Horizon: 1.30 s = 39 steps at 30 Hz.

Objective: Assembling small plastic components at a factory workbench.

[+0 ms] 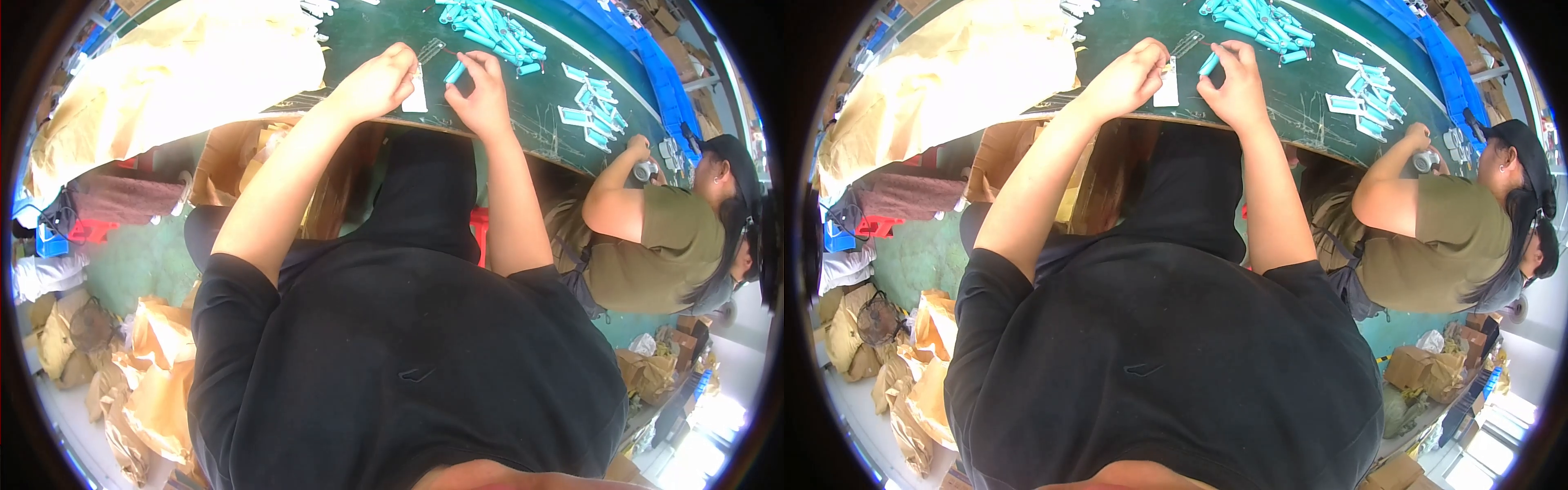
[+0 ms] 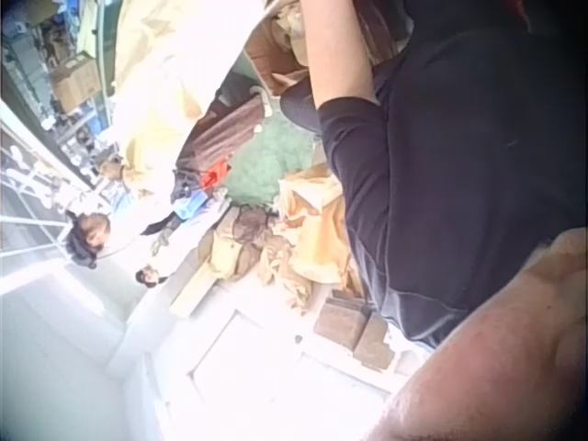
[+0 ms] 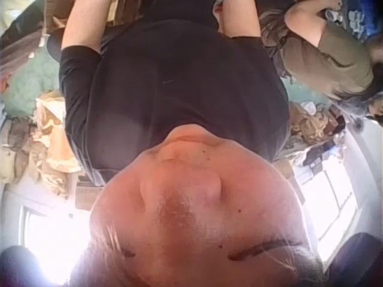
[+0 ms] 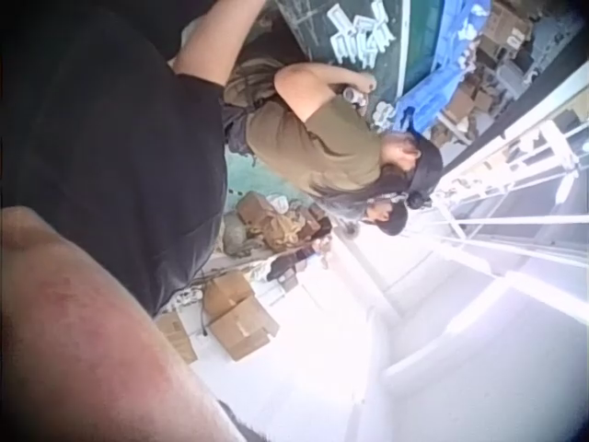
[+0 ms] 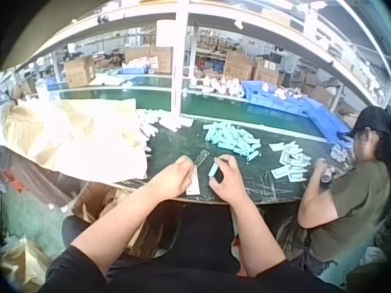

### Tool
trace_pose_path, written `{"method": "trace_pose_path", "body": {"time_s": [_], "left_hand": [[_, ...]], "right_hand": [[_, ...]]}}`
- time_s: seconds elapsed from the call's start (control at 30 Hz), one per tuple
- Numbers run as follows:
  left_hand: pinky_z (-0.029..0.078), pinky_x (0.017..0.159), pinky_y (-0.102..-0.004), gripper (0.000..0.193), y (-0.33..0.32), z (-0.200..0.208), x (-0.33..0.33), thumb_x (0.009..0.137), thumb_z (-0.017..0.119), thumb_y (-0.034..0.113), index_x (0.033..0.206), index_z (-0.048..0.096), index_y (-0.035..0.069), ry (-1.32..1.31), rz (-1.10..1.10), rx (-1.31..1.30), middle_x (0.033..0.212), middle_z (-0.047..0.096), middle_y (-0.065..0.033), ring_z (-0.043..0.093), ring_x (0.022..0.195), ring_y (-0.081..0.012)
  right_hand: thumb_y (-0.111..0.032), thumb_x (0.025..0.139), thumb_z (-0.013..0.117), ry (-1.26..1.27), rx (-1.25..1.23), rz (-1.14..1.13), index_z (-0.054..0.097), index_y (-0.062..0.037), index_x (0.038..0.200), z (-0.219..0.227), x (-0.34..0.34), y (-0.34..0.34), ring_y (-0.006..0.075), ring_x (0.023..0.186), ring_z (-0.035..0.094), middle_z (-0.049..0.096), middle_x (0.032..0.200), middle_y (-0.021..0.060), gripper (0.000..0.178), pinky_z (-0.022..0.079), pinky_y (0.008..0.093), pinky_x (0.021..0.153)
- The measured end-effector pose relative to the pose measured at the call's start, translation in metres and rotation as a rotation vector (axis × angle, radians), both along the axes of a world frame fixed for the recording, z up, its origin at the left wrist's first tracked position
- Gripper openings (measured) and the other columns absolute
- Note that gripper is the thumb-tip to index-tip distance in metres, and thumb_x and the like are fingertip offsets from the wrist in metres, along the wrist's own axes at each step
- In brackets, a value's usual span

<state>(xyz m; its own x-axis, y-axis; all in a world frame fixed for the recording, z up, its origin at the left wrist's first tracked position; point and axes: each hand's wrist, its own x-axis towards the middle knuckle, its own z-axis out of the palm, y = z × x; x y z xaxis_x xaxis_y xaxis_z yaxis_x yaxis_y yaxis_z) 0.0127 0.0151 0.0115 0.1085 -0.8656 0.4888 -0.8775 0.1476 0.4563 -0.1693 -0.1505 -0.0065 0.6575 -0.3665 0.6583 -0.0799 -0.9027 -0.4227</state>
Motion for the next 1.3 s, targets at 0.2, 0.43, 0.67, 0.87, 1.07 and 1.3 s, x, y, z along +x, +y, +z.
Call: {"method": "trace_pose_path", "body": {"time_s": [0.2,0.43,0.67,0.87,1.07,1.3], "left_hand": [[0.056,0.089,-0.0474,0.014,0.005,-0.014,-0.008,0.095,0.065,0.004,0.105,0.056,-0.001,0.175,-0.012,-0.178,0.115,0.064,-0.019,0.067,0.105,-0.0418],[0.058,0.082,-0.0474,0.016,0.007,-0.015,-0.02,0.093,0.067,0.005,0.105,0.057,0.002,-0.045,0.119,-0.186,0.11,0.066,-0.0153,0.07,0.095,-0.0412],[0.057,0.084,-0.0457,0.015,0.009,-0.01,-0.016,0.092,0.069,0.002,0.102,0.059,0.002,0.012,0.035,-0.297,0.11,0.066,-0.0146,0.07,0.097,-0.0395],[0.057,0.08,-0.0434,0.015,0.012,-0.013,-0.012,0.093,0.068,0.001,0.105,0.058,0.002,0.099,0.198,-0.408,0.11,0.066,-0.0149,0.069,0.094,-0.0374],[0.058,0.071,-0.046,0.016,0.015,-0.018,-0.008,0.094,0.065,0.001,0.106,0.055,0.003,0.206,0.279,-0.513,0.104,0.065,-0.0161,0.07,0.082,-0.0387],[0.056,0.063,-0.0421,0.017,0.02,-0.016,-0.01,0.092,0.066,-0.002,0.104,0.054,0.003,0.27,0.259,-0.522,0.103,0.065,-0.0155,0.069,0.071,-0.0335]], "right_hand": [[-0.014,0.078,0.081,0.147,-0.036,0.23,0.077,-0.0055,0.127,0.004,0.001,-0.001,0.0335,0.118,0.065,0.067,0.129,0.0128,0.051,0.052,0.0432,0.106],[-0.01,0.073,0.079,0.18,0.142,0.453,0.077,-0.0066,0.126,0.019,-0.007,-0.002,0.032,0.118,0.065,0.071,0.127,0.012,0.053,0.051,0.0438,0.107],[-0.013,0.073,0.09,0.157,0.141,0.406,0.075,-0.006,0.121,0.019,-0.002,0.004,0.0305,0.117,0.068,0.076,0.127,0.0096,0.051,0.054,0.0425,0.106],[-0.013,0.08,0.088,-0.007,0.278,0.3,0.076,-0.0072,0.123,0.016,-0.003,0.002,0.0244,0.123,0.068,0.075,0.135,0.0078,0.045,0.054,0.0364,0.099],[-0.009,0.079,0.088,-0.009,0.172,0.415,0.078,-0.0079,0.124,0.024,0.005,0.023,0.0282,0.124,0.068,0.073,0.139,0.0106,0.046,0.053,0.0401,0.107],[-0.006,0.08,0.085,0.14,0.167,0.512,0.079,-0.0088,0.126,0.023,0.01,0.026,0.03,0.123,0.066,0.072,0.14,0.0107,0.047,0.053,0.0422,0.108]]}}
